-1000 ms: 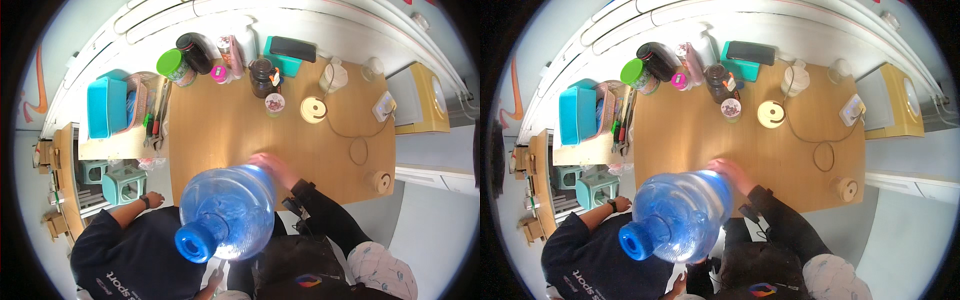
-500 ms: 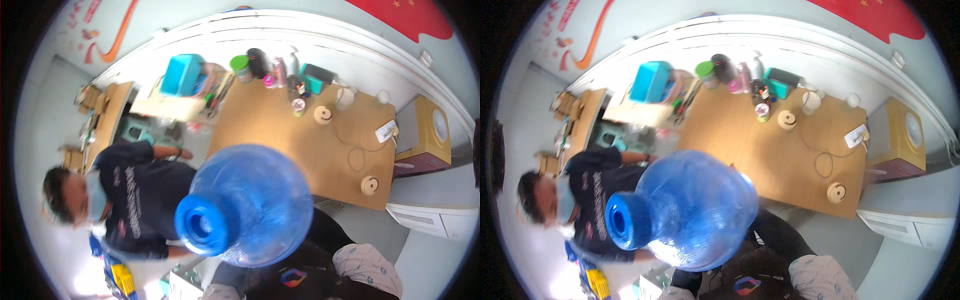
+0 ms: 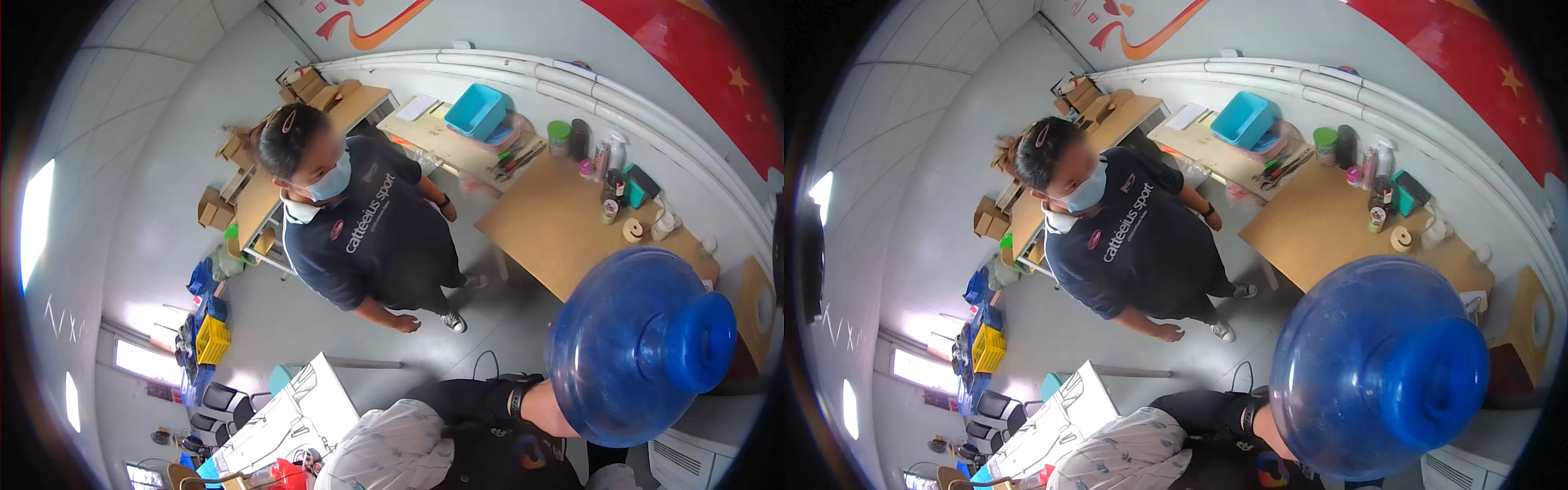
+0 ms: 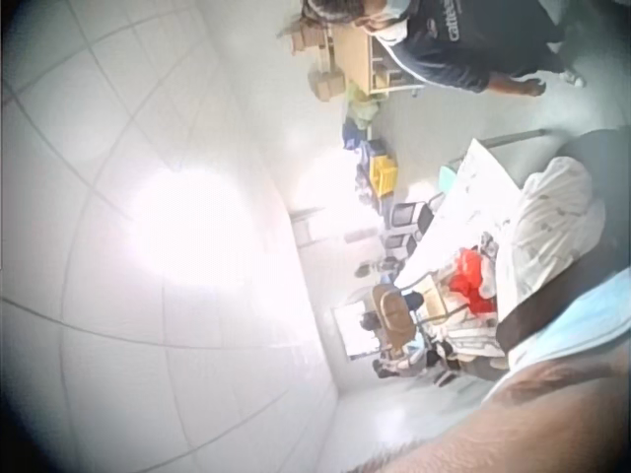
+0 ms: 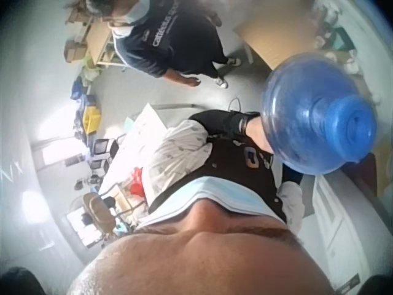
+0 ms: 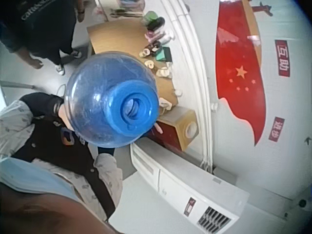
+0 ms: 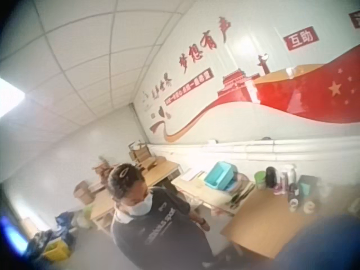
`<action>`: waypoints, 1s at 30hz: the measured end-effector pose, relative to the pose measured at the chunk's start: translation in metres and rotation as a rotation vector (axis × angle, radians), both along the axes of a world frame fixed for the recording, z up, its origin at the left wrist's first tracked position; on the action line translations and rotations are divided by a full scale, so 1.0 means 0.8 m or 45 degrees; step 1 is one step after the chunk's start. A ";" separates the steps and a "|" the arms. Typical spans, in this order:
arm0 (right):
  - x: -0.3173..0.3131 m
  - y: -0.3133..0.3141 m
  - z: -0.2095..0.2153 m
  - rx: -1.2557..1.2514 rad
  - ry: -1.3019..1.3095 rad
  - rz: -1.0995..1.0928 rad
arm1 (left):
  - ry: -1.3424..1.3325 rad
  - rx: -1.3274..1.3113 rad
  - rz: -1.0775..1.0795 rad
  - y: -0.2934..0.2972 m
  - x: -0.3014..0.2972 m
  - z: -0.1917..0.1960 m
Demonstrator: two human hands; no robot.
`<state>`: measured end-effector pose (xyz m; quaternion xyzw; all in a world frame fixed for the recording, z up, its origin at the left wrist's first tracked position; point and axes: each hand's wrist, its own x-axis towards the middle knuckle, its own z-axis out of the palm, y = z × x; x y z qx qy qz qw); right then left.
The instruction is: Sort and arrange gray shoe components from a basket onto a designated template on a work table, then assist with installing a water jug.
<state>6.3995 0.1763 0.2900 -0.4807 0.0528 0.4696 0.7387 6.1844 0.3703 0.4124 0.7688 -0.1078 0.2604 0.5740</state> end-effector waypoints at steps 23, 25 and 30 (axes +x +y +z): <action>-0.145 -0.626 0.161 -0.552 -0.285 -1.693 | -0.342 0.359 -1.007 -0.471 0.269 -0.100; -0.141 -0.657 0.174 -0.619 -0.299 -1.803 | -0.520 0.585 -0.906 -0.503 0.302 -0.098; -0.082 -0.703 0.190 -0.734 -0.330 -1.906 | -0.451 0.226 -0.991 -0.563 0.429 -0.087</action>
